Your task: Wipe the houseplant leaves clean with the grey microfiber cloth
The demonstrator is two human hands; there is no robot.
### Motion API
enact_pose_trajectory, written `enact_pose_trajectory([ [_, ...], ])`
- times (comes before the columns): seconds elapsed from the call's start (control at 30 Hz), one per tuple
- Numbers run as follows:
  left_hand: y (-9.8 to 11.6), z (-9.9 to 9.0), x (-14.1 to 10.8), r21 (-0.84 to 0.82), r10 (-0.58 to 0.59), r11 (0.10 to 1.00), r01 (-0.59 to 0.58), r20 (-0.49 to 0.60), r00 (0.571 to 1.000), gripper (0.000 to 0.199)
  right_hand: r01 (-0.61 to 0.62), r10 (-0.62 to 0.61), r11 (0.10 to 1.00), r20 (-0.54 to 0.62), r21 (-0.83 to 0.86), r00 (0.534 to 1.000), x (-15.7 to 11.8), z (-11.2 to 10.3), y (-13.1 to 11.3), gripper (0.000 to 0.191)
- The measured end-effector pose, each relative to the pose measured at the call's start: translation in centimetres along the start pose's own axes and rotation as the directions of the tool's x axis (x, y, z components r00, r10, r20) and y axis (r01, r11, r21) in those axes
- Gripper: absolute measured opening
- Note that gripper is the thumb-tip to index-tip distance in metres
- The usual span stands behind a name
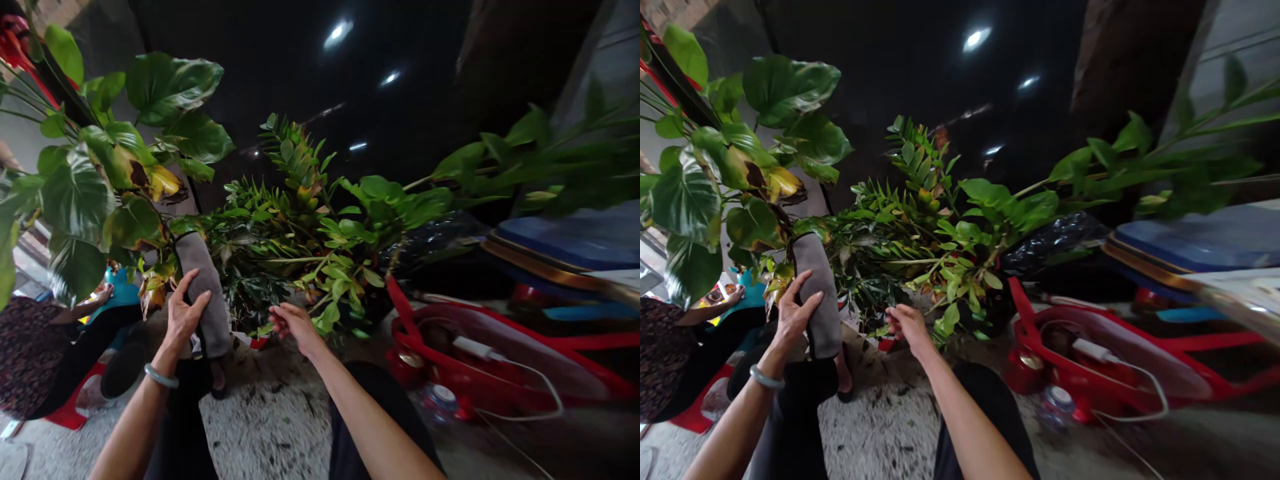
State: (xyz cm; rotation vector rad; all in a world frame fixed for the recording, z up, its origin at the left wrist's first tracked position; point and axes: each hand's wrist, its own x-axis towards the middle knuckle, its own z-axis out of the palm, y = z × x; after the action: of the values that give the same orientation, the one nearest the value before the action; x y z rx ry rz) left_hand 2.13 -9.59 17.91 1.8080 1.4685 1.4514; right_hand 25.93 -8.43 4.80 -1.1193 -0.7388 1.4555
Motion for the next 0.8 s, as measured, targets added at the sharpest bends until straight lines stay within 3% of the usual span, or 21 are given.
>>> enact_pose_trajectory([
  [0.07,-2.0,0.8,-0.5,-0.006,-0.072,0.997,0.073,0.088,0.993,0.058,-0.001,0.001,1.000,-0.011,-0.010,1.000,-0.1,0.1,0.1,0.013],
  [0.17,-5.3,1.5,-3.0,0.011,-0.205,0.978,0.208,0.233,0.951,0.054,0.007,-0.007,1.000,-0.023,-0.022,1.000,-0.2,-0.2,0.2,0.013],
  [0.23,-6.0,1.2,-4.6,0.010,-0.263,0.963,0.269,0.259,0.930,0.051,0.013,-0.014,1.000,-0.027,-0.024,1.000,-0.2,-0.5,0.2,0.013],
  [0.33,-4.4,-0.1,-4.7,-0.012,-0.270,0.961,0.275,0.152,0.951,0.055,0.014,-0.015,1.000,-0.025,-0.019,1.000,0.0,-0.8,0.2,0.014],
  [0.47,-0.8,-1.1,-1.0,-0.018,-0.122,0.992,0.121,-0.065,0.990,0.062,0.009,-0.009,1.000,-0.009,-0.017,1.000,0.3,-0.5,0.3,0.015],
  [0.53,-0.6,-0.7,0.6,-0.009,-0.048,0.999,0.047,-0.092,0.995,0.062,0.008,-0.008,1.000,-0.005,-0.022,1.000,0.3,-0.2,0.4,0.015],
  [0.63,-2.4,0.8,0.5,-0.018,-0.120,0.993,0.121,0.008,0.993,0.060,0.009,-0.009,0.999,-0.012,-0.032,1.000,0.2,0.0,0.4,0.015],
  [0.73,-4.6,1.6,-2.2,-0.018,-0.298,0.951,0.309,0.218,0.929,0.054,0.015,-0.016,0.999,-0.020,-0.039,1.000,0.0,-0.3,0.4,0.016],
  [0.8,-4.8,1.2,-3.7,-0.026,-0.335,0.935,0.353,0.257,0.907,0.049,0.017,-0.017,0.999,-0.021,-0.040,1.000,0.0,-0.6,0.4,0.016],
])
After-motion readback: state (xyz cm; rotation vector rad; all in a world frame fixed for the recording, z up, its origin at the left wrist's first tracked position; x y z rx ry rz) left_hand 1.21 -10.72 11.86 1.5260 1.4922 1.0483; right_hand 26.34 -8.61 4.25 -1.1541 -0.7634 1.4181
